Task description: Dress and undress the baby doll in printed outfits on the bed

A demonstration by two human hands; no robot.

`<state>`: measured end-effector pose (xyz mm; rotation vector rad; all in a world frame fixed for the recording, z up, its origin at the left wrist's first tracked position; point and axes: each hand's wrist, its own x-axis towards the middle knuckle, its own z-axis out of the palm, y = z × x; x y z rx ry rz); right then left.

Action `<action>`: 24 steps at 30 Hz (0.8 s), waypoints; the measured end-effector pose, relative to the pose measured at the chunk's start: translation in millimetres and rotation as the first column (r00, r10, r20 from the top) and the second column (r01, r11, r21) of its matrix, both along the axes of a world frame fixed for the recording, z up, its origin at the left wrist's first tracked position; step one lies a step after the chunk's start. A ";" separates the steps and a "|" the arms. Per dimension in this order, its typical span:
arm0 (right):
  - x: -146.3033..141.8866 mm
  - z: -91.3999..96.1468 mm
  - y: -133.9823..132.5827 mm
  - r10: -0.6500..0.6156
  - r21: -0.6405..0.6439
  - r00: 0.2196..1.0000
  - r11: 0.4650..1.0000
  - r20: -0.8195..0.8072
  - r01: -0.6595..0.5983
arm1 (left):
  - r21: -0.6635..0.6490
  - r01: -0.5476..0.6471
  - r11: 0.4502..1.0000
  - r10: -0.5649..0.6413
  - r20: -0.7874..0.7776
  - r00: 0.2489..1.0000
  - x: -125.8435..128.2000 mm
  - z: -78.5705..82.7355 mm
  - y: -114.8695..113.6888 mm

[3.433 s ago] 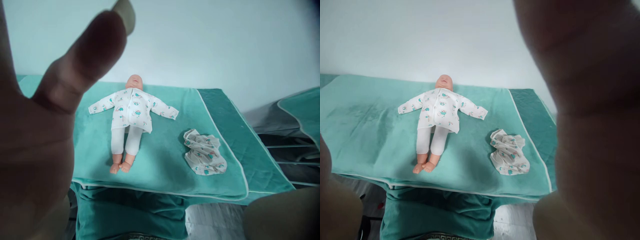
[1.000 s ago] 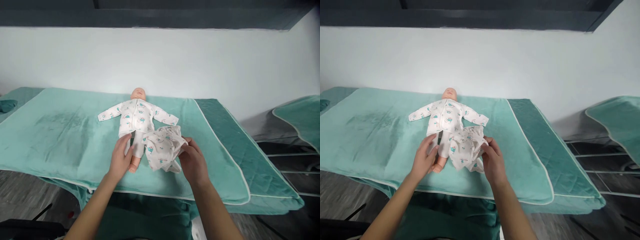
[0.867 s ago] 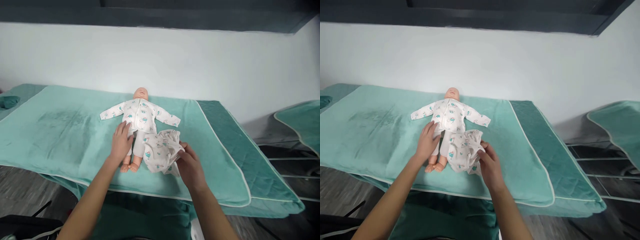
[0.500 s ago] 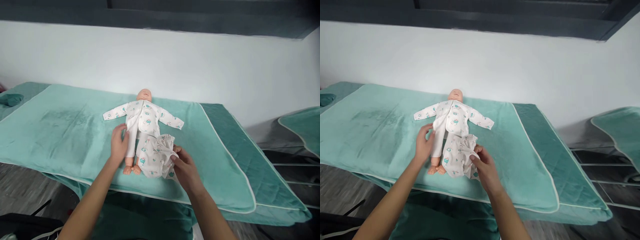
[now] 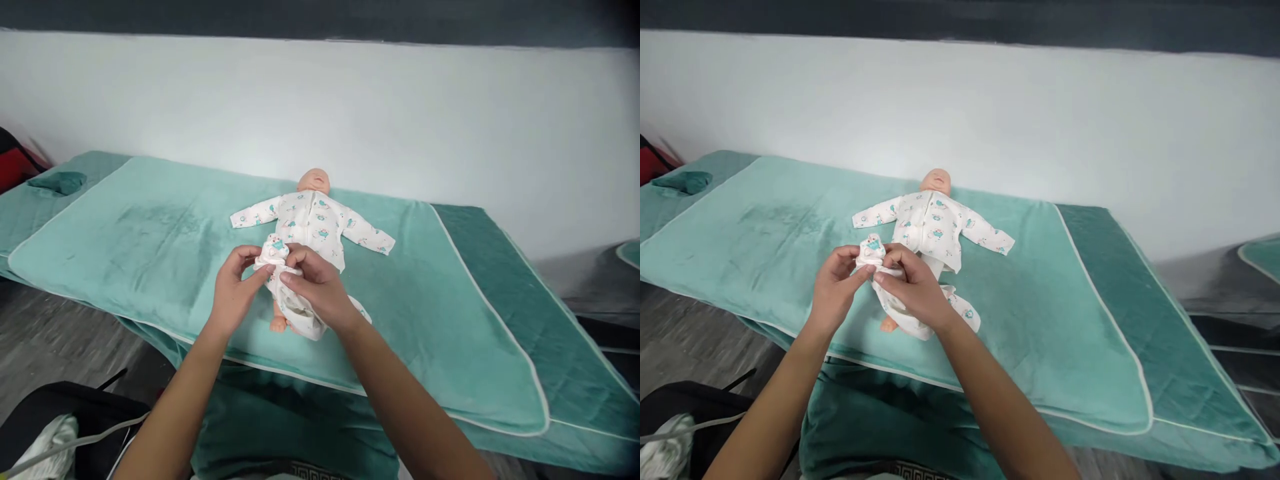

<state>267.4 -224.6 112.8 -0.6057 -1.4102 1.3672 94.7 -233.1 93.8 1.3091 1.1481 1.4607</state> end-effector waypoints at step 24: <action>22.1 115.2 29.4 -0.208 0.151 0.977 0.968 0.053 0.198 | -0.038 0.568 0.822 -0.569 -0.034 0.822 5.4 116.6 23.0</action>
